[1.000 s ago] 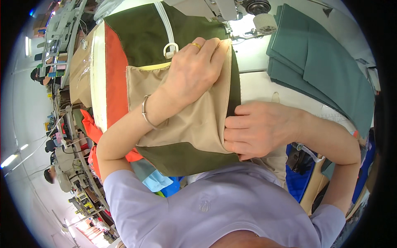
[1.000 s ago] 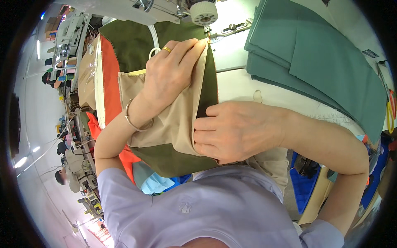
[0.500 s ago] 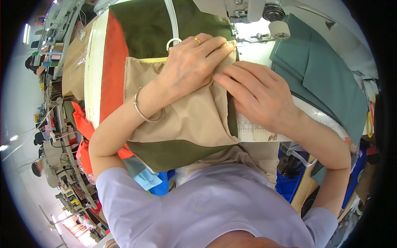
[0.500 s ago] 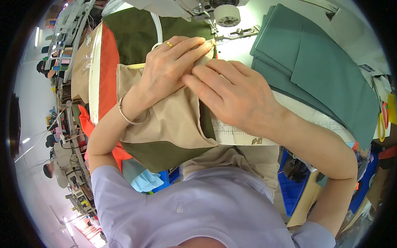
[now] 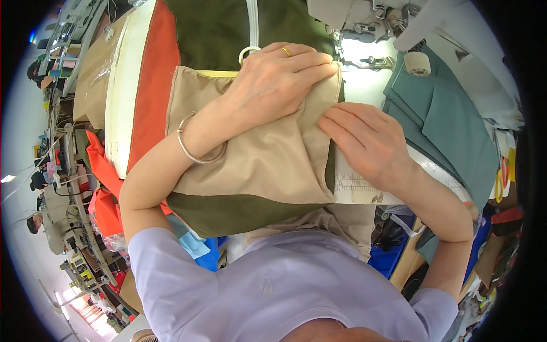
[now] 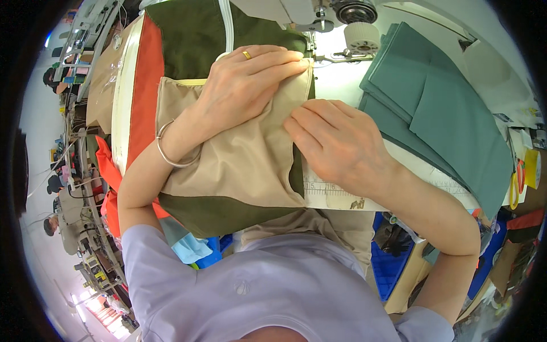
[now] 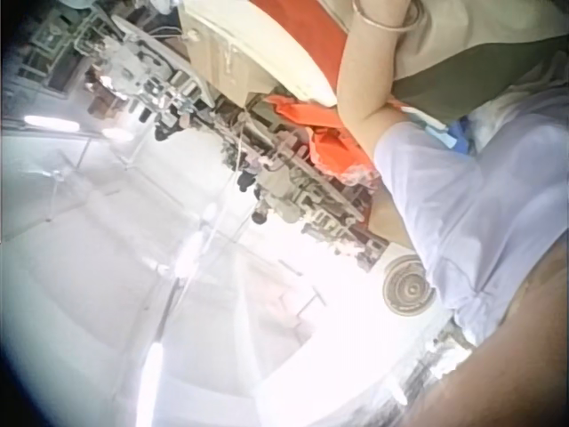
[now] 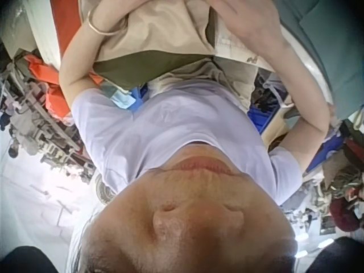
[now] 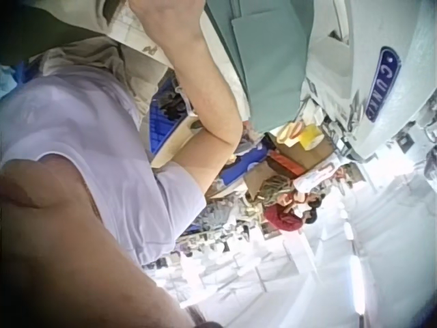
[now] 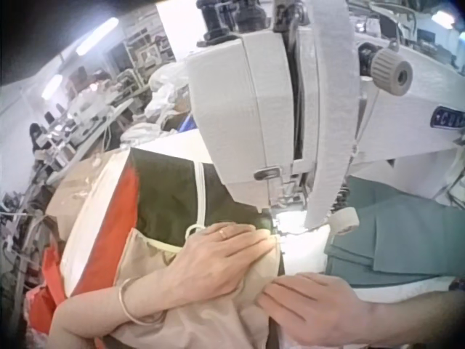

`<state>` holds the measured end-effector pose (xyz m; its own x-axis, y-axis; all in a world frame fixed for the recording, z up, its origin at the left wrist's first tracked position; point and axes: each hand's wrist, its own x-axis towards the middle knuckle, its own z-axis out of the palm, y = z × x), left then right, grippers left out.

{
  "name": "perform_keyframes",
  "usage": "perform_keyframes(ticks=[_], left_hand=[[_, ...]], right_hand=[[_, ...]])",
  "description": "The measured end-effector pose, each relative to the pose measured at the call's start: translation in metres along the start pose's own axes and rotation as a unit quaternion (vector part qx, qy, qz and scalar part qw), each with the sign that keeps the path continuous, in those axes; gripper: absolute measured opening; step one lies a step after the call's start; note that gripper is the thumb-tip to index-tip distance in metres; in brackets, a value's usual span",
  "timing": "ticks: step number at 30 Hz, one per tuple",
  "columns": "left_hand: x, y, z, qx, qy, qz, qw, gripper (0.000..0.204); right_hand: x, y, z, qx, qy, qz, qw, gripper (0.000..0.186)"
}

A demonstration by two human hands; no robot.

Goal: The person sews a multi-colored fabric bag using a sewing machine. They align the edges of beige, green, and red fabric pieces, guide them under the needle, and stitch along the seams. The person repeatedly adjusts and flips the bag to sew different sections.

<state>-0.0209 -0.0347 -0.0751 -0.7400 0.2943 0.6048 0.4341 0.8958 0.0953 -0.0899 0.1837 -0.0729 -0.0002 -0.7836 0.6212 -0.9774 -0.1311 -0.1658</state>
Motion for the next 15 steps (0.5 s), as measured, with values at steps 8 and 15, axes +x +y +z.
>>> perform_keyframes(ticks=[8,15], left_hand=[[-0.002,0.009,0.001,0.033,0.005,-0.056,0.998,0.034],[0.001,0.007,0.006,0.013,0.003,-0.051,0.999,0.039]], right_hand=[[0.001,0.000,0.000,-0.004,-0.001,0.003,1.000,0.033],[-0.003,-0.001,0.002,-0.009,0.016,0.011,1.000,0.031]])
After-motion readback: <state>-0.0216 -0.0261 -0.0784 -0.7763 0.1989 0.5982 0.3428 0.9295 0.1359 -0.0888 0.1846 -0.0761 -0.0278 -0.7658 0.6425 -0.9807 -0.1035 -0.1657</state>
